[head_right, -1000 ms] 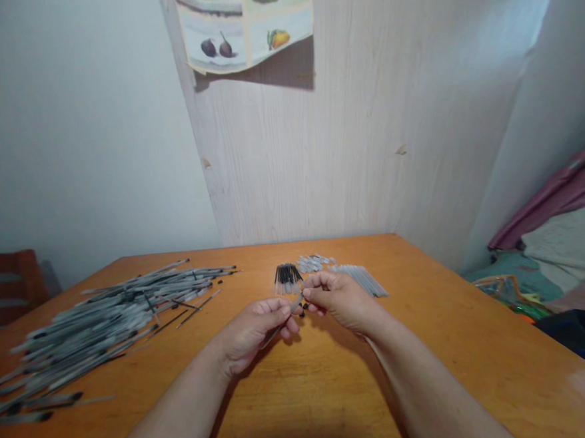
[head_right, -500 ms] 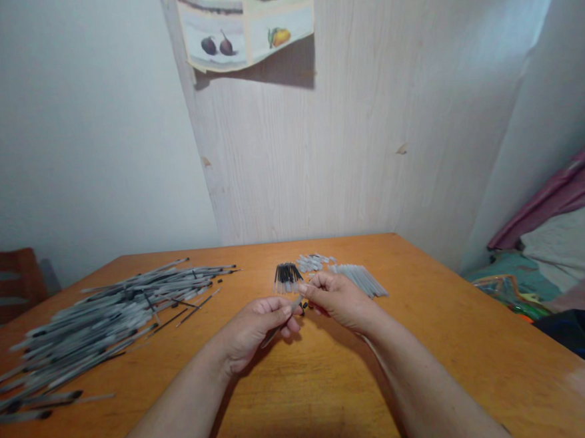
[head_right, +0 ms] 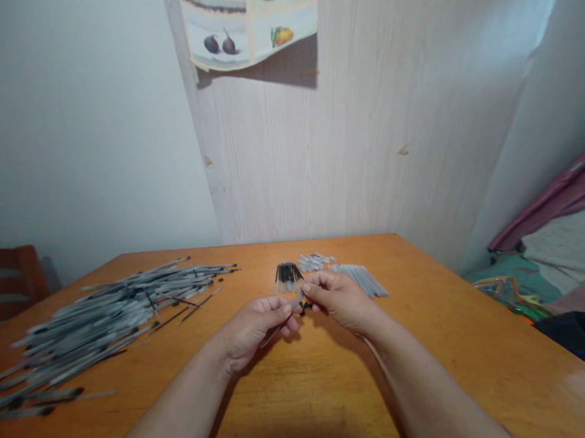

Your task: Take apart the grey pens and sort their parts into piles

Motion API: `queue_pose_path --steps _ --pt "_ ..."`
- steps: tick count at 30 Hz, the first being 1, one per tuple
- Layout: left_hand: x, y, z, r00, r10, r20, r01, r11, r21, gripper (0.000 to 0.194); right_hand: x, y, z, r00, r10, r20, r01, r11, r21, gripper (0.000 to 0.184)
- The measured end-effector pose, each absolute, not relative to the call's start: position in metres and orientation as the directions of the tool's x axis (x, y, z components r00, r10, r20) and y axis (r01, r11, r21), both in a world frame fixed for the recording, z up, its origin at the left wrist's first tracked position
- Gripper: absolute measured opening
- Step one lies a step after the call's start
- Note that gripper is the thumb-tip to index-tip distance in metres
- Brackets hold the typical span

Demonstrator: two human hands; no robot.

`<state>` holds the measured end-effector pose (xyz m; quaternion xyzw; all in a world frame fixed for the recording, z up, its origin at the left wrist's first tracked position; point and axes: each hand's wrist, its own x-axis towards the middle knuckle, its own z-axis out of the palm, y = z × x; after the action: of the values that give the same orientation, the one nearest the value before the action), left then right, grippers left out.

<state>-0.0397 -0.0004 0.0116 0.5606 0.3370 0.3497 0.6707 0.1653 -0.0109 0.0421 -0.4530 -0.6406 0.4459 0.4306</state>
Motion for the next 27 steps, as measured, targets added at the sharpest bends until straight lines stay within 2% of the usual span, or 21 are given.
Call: queue_pose_path --steps 8,13,19,27 --pt "-0.037 -0.004 0.015 0.527 0.847 -0.063 -0.099 0.135 0.986 0.039 0.16 -0.009 0.038 -0.145 0.95 0.276 0.356 0.31 -0.882 0.046" --pt "-0.037 -0.003 0.015 0.529 0.845 -0.075 -0.085 0.141 0.986 0.041 0.16 -0.011 0.043 -0.146 0.959 0.244 0.324 0.279 -0.904 0.049" --pt "-0.038 -0.001 0.013 0.525 0.847 -0.08 -0.1 0.155 0.983 0.042 0.162 -0.013 0.051 -0.175 0.973 0.152 0.143 0.178 -0.974 0.04" --pt "-0.039 0.0 0.012 0.529 0.845 -0.072 -0.109 0.152 0.982 0.042 0.162 -0.015 0.049 -0.198 0.959 0.201 0.231 0.245 -0.942 0.045"
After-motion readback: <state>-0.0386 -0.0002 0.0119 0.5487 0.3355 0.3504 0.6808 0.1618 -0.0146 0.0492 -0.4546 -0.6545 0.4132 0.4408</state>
